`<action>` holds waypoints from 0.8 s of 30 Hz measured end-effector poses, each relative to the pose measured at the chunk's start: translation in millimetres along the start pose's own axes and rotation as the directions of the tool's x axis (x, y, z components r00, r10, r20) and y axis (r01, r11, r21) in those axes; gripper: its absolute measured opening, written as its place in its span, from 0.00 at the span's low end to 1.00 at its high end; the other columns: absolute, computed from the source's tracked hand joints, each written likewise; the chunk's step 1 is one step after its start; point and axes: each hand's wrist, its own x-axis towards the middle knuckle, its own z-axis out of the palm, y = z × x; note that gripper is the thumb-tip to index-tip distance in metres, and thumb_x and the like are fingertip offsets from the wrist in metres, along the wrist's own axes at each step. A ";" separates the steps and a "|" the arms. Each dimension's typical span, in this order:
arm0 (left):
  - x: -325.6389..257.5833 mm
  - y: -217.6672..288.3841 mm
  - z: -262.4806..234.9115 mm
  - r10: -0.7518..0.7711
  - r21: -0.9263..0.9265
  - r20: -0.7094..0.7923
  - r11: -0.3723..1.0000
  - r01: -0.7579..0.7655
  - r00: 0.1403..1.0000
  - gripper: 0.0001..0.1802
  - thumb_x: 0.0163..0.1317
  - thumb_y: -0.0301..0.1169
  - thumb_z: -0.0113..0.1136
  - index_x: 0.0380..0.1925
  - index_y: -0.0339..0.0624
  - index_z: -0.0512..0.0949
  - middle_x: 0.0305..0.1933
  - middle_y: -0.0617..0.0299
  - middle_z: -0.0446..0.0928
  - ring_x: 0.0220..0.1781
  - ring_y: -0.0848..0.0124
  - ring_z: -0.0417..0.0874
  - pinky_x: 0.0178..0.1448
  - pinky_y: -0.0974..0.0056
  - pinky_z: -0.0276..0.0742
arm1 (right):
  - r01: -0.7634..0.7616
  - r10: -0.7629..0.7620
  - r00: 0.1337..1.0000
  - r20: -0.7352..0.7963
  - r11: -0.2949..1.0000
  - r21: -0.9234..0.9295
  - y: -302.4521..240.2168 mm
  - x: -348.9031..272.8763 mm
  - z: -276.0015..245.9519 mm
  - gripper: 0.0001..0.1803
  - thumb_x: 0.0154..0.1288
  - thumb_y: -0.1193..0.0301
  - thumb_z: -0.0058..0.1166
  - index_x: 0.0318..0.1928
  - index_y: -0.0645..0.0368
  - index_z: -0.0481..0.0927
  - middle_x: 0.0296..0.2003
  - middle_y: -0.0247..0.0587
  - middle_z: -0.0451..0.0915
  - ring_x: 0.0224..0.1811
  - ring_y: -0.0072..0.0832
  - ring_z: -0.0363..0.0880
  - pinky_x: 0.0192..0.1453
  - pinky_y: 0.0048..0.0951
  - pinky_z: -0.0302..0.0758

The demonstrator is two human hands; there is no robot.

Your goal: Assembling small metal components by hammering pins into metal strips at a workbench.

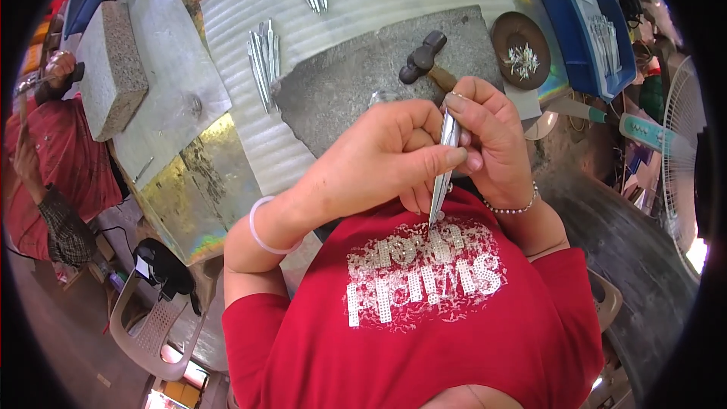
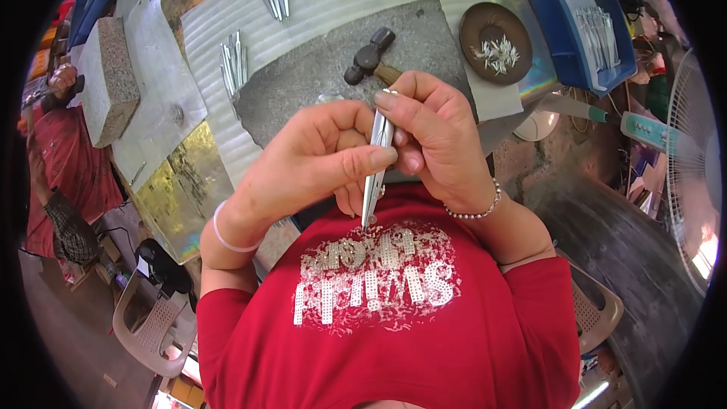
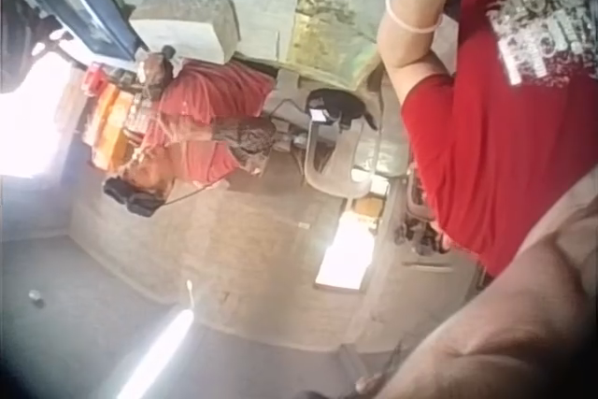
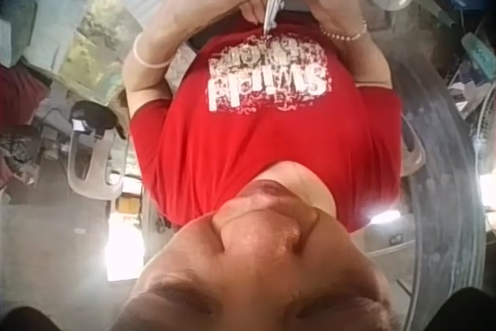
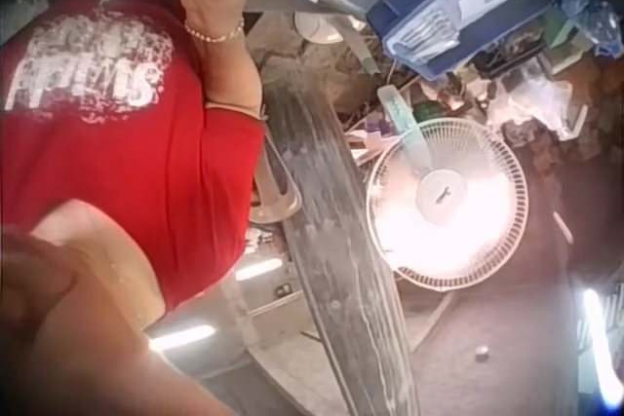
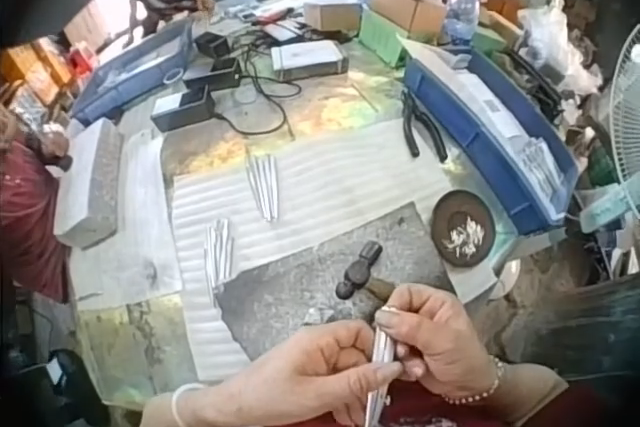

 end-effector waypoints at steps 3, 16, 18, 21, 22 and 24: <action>-8.7 -4.4 -2.6 0.096 0.043 -0.034 0.995 -0.095 0.995 0.10 0.62 0.27 0.58 0.40 0.34 0.70 0.27 0.65 0.75 0.27 0.82 0.76 0.28 0.78 0.71 | 0.070 -0.053 0.996 0.072 0.966 -0.248 -15.0 4.9 4.8 0.08 0.67 0.69 0.50 0.32 0.58 0.71 0.22 0.31 0.74 0.16 0.12 0.66 0.19 0.13 0.63; -33.0 -53.0 -17.5 0.750 0.809 -0.378 0.553 -0.200 0.544 0.08 0.54 0.19 0.63 0.32 0.34 0.74 0.30 0.55 0.76 0.26 0.67 0.80 0.29 0.69 0.73 | 0.308 -0.493 0.782 0.382 -0.228 -0.924 -118.1 219.5 -63.3 0.13 0.58 0.65 0.52 0.31 0.65 0.74 0.27 0.49 0.78 0.29 0.44 0.77 0.36 0.39 0.72; -28.9 -53.3 -17.7 0.759 0.833 -0.335 0.515 -0.201 0.558 0.07 0.54 0.19 0.62 0.32 0.34 0.74 0.30 0.55 0.77 0.26 0.66 0.80 0.30 0.68 0.73 | 0.322 -0.493 0.742 0.455 -0.333 -0.886 -111.3 233.2 -77.4 0.12 0.58 0.66 0.51 0.30 0.65 0.74 0.31 0.52 0.78 0.34 0.48 0.77 0.39 0.42 0.72; -30.7 -53.0 -22.1 0.763 0.857 -0.314 0.484 -0.177 0.565 0.06 0.54 0.18 0.61 0.32 0.35 0.75 0.32 0.53 0.78 0.27 0.62 0.79 0.31 0.68 0.73 | 0.353 -0.548 0.692 0.470 -0.311 -0.882 -101.8 189.7 -46.0 0.12 0.59 0.66 0.51 0.39 0.63 0.74 0.30 0.52 0.78 0.36 0.47 0.77 0.40 0.41 0.72; -31.6 -51.7 -23.8 0.756 0.842 -0.313 0.500 -0.200 0.574 0.06 0.55 0.19 0.61 0.32 0.34 0.75 0.32 0.53 0.78 0.27 0.64 0.79 0.31 0.68 0.73 | 0.378 -0.515 0.721 0.465 -0.270 -0.886 -101.5 159.0 -31.1 0.13 0.59 0.66 0.51 0.40 0.62 0.74 0.30 0.52 0.77 0.36 0.47 0.77 0.40 0.41 0.72; -34.7 -52.8 -26.3 0.654 0.706 -0.392 0.665 -0.245 0.646 0.05 0.58 0.19 0.58 0.35 0.32 0.75 0.34 0.56 0.79 0.29 0.72 0.80 0.33 0.70 0.75 | 0.412 -0.435 0.777 0.454 -0.194 -0.891 -89.0 98.9 -18.3 0.14 0.59 0.67 0.53 0.43 0.62 0.74 0.31 0.50 0.76 0.35 0.45 0.76 0.40 0.39 0.72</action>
